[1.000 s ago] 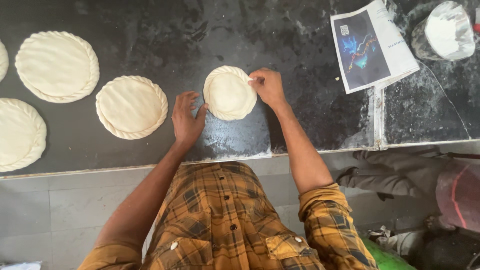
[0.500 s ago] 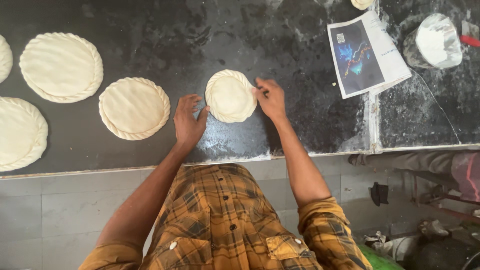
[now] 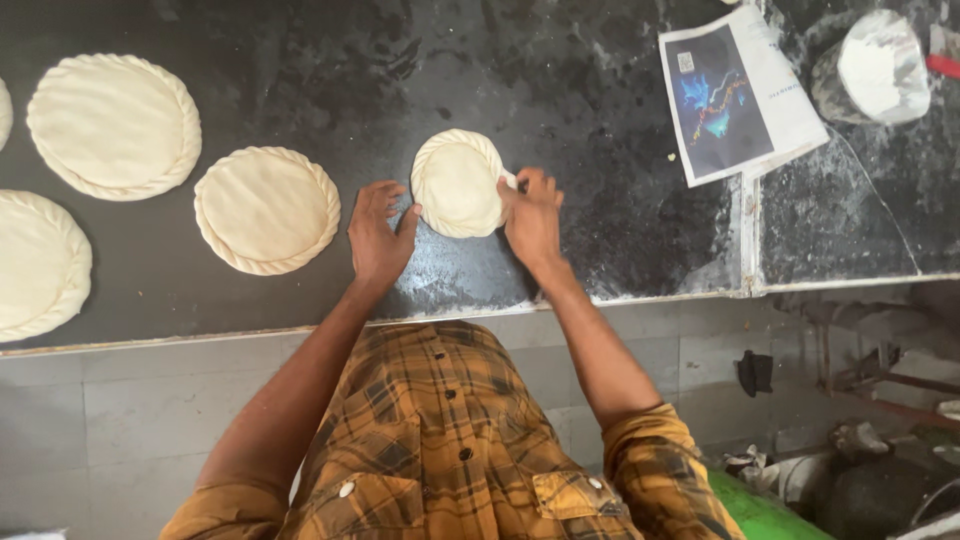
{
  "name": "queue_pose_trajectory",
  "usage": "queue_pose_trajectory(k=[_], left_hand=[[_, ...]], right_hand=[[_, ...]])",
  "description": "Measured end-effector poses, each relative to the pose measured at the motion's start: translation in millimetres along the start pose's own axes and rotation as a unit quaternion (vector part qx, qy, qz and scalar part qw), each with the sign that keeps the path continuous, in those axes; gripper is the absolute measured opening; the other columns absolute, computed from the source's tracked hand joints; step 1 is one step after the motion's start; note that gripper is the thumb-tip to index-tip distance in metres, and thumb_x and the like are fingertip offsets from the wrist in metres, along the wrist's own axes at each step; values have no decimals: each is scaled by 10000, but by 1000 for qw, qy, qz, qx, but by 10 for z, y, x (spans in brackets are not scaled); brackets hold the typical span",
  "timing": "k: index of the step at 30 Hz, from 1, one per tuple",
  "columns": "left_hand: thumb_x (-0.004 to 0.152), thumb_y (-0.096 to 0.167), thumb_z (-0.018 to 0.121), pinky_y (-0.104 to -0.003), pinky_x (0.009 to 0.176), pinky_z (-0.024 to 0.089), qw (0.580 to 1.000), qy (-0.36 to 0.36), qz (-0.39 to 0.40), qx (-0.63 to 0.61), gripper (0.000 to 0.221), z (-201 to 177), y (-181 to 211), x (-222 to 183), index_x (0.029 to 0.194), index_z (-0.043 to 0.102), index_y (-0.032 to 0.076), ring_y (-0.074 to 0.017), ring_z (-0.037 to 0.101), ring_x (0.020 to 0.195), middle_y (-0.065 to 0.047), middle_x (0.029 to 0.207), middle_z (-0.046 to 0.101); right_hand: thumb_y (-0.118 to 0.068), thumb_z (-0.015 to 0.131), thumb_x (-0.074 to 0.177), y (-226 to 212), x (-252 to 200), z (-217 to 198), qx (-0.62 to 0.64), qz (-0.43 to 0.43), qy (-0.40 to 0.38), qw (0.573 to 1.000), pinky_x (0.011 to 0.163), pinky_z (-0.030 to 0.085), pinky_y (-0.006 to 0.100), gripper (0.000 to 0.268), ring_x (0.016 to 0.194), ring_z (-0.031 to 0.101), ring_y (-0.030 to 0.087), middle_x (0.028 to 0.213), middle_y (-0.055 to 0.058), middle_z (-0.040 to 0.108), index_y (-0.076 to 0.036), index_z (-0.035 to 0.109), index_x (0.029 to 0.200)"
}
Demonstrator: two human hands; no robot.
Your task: The person prepares dough by flattening it into circular shapes and crimping the edges by hand, then places the prepared dough onto baking trays.
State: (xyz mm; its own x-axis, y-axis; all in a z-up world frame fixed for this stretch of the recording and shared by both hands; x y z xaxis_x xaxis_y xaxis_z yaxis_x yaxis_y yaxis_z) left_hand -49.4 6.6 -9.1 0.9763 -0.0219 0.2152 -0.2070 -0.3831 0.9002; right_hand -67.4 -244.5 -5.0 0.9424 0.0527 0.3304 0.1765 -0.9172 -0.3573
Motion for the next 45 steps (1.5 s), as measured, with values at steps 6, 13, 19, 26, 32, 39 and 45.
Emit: queue_pose_trajectory(k=[6,13,19,26,32,39,45], left_hand=[[900,87,788,-340,816,592,1000,-7,18,-1,288,-10,16,0,1143,663,-5,-268,690,986,-152,1217,650],[909,108,785,-343,823,591,1000,-16,21,-1,283,-41,30,-5,1138,665,-6,-269,691,989,-150,1228,650],[915,113,768,-352,832,583,1000,-20,6,-10,260,-59,59,18,1131,678,1,-277,692,984,-150,1225,652],[913,109,764,-352,818,581,999,-32,3,-21,231,-106,120,39,1098,677,0,-288,687,968,-146,1213,665],[905,104,765,-362,825,573,999,-28,14,-29,231,-112,109,45,1094,679,1,-296,687,966,-147,1201,671],[916,100,767,-371,836,563,999,-36,21,-13,221,-121,113,41,1097,683,5,-305,681,964,-148,1198,674],[919,85,742,-363,834,570,998,-44,2,-46,291,-136,91,50,1183,650,5,-282,688,957,-154,1194,656]], right_hand=[[-40,805,832,465,148,178,200,151,5,968,712,522,313,290,839,669,190,1053,107,692,-47,770,1120],[22,680,871,62,17,169,-51,67,-5,996,885,469,421,286,1000,605,302,1083,121,649,-99,770,1114],[18,676,875,-350,-154,6,-99,77,29,992,822,428,445,304,957,581,326,1032,150,603,-79,785,1142],[-72,807,808,244,-34,116,145,252,43,956,731,517,347,285,805,647,270,980,127,651,-18,756,1084],[-12,701,904,-169,-176,98,-37,119,48,991,862,442,441,210,988,579,322,1044,143,635,-16,779,1099],[39,661,858,-306,-307,70,-56,123,25,991,896,412,427,281,1065,572,305,1100,128,623,-70,792,1081],[-74,797,849,236,-263,203,154,279,84,944,696,510,325,261,773,650,223,977,111,672,-9,767,1099]])
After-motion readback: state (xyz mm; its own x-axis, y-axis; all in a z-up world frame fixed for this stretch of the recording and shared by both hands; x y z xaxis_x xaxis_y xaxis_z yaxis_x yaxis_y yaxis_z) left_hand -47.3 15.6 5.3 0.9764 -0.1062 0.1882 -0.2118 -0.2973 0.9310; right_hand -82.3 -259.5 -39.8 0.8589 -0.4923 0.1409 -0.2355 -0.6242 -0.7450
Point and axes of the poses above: each hand's wrist, its own x-axis towards the middle knuckle, its own z-axis out of the palm, y = z × x, the point moved 4 cm from there along x, towards the middle knuckle
